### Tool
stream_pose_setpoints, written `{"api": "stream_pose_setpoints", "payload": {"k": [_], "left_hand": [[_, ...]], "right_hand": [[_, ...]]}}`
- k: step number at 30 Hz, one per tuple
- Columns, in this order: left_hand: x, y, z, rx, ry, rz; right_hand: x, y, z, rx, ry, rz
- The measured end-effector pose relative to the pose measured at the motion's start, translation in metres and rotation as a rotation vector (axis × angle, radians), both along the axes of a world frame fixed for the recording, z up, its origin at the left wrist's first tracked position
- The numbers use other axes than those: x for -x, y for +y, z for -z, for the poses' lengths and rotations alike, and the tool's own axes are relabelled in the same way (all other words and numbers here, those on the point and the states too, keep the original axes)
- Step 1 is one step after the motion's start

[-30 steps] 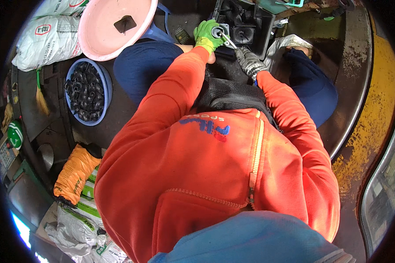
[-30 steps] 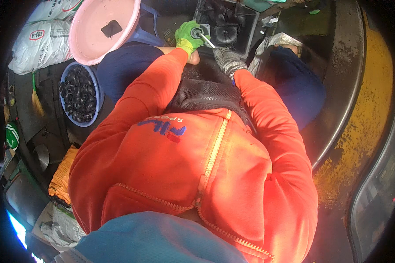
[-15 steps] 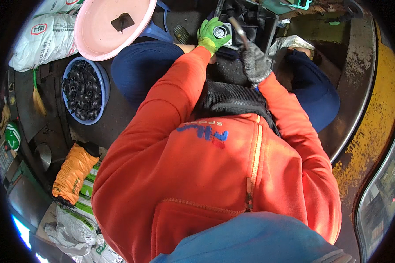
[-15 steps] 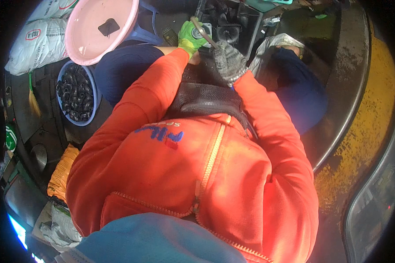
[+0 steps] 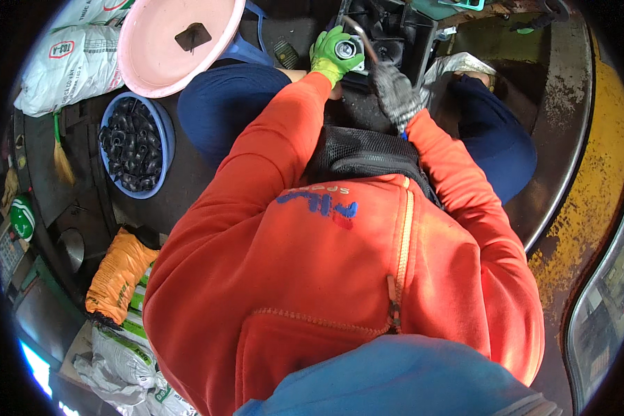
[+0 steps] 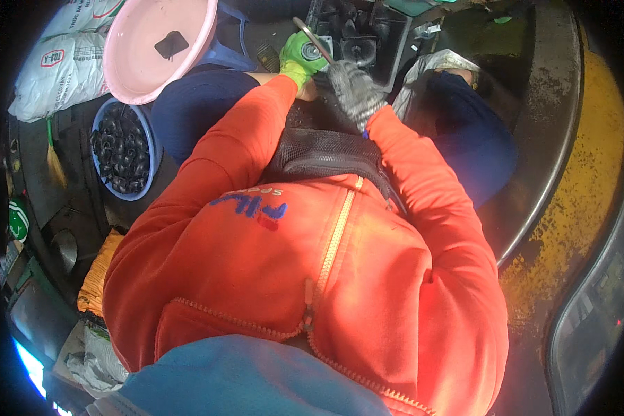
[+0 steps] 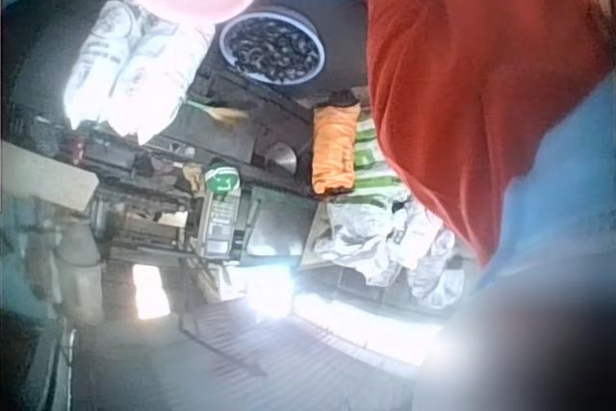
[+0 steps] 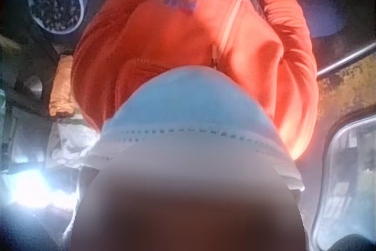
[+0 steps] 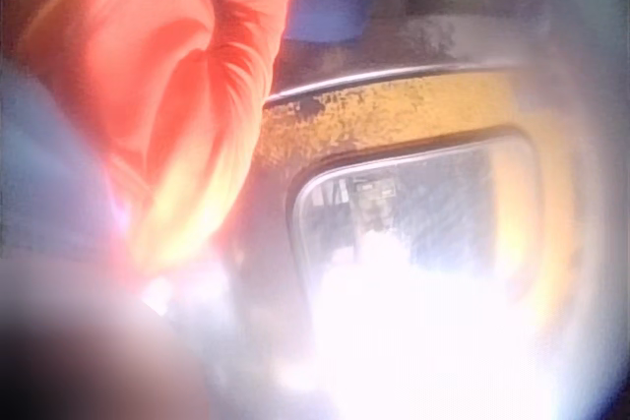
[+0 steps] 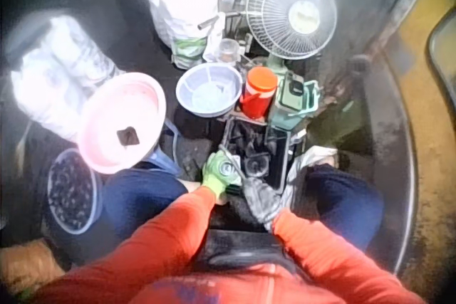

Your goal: The person sits on the floor and uses a metal tool to scrape and clean small dark metal parts inside a black tray. They repeatedly pick up parts, scrape them, and place them into a white bowl.

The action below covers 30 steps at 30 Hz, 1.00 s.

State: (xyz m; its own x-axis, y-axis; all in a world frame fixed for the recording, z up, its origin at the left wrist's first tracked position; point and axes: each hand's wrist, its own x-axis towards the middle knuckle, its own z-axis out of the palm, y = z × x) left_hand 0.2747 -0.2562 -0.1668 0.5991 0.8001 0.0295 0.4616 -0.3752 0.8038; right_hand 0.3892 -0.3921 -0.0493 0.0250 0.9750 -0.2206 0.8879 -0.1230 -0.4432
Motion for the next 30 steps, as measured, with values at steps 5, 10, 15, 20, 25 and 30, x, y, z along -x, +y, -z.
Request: {"api": "stream_pose_setpoints", "payload": {"k": [5,10,15,20,25,30], "left_hand": [[-0.002,0.002,0.005,-0.179,0.000,-0.048],[-0.001,-0.002,-0.003,-0.262,0.014,-0.088],[-0.001,-0.004,-0.011,-0.246,0.025,-0.066],[-0.002,-0.004,-0.010,-0.344,0.038,-0.087],[-0.001,-0.006,-0.010,-0.224,0.072,-0.063],[-0.001,-0.005,-0.015,-0.271,0.023,-0.037]], "right_hand": [[-0.001,-0.004,0.002,0.130,0.228,0.252],[0.003,-0.009,0.015,0.102,0.220,0.220],[-0.005,-0.015,0.030,0.029,0.176,0.142],[-0.004,-0.017,0.030,0.330,0.171,0.304],[-0.006,-0.019,0.011,0.171,0.063,0.031],[-0.008,-0.020,0.015,0.026,0.093,0.062]]}}
